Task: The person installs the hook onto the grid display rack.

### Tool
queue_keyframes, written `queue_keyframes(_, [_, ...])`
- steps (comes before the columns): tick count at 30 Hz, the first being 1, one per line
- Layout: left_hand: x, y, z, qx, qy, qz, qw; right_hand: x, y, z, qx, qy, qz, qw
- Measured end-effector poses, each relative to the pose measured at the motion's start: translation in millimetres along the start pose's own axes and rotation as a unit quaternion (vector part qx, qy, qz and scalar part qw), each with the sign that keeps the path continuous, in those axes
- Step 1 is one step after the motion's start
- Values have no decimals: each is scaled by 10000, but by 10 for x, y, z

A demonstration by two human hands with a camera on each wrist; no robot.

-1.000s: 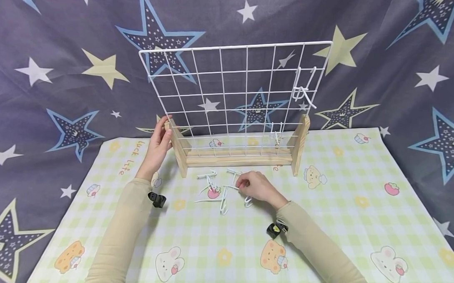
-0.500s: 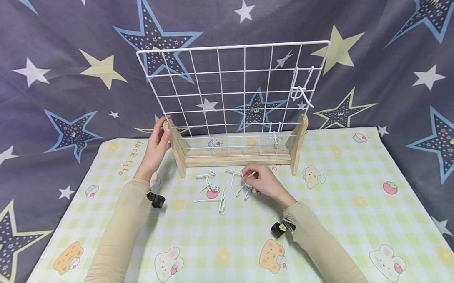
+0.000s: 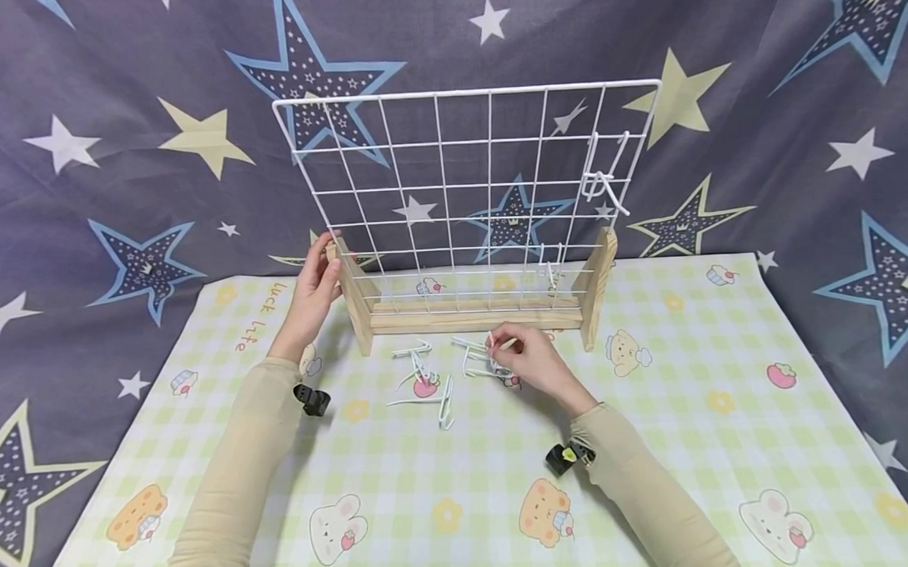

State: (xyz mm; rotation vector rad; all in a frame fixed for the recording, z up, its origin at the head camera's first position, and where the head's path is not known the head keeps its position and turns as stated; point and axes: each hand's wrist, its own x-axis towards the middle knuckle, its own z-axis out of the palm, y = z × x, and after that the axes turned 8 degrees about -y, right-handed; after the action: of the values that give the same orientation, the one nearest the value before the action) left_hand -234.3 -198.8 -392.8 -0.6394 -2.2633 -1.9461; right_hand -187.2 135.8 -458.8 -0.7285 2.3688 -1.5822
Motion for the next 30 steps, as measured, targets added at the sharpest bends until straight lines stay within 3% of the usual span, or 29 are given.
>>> queue_keyframes(3, [6, -6, -1, -15, -26, 33, 10000, 7, 64, -30, -43, 12, -116, 9999])
queue_keyframes(12, [84, -259, -64, -94, 38, 105, 9999, 4, 184, -66, -451, -106, -271, 9986])
queue_keyframes(16, [85, -279, -61, -39, 62, 136, 9999, 0, 225, -60, -518, -223, -84, 9984])
queue_keyframes(20, [82, -295, -59, -75, 58, 178, 9998, -27, 53, -65, -550, -413, 81, 9976])
queue_keyframes(23, [79, -296, -58, -94, 55, 148, 9998, -25, 65, -70, -520, -451, 132, 9975])
queue_keyframes(27, [68, -284, -64, -110, 50, 66, 9999, 23, 312, -72, -498, -506, 135, 9974])
queue_keyframes(30, [60, -282, -69, -113, 53, 41, 9999, 37, 342, -70, -558, -642, 135, 9963])
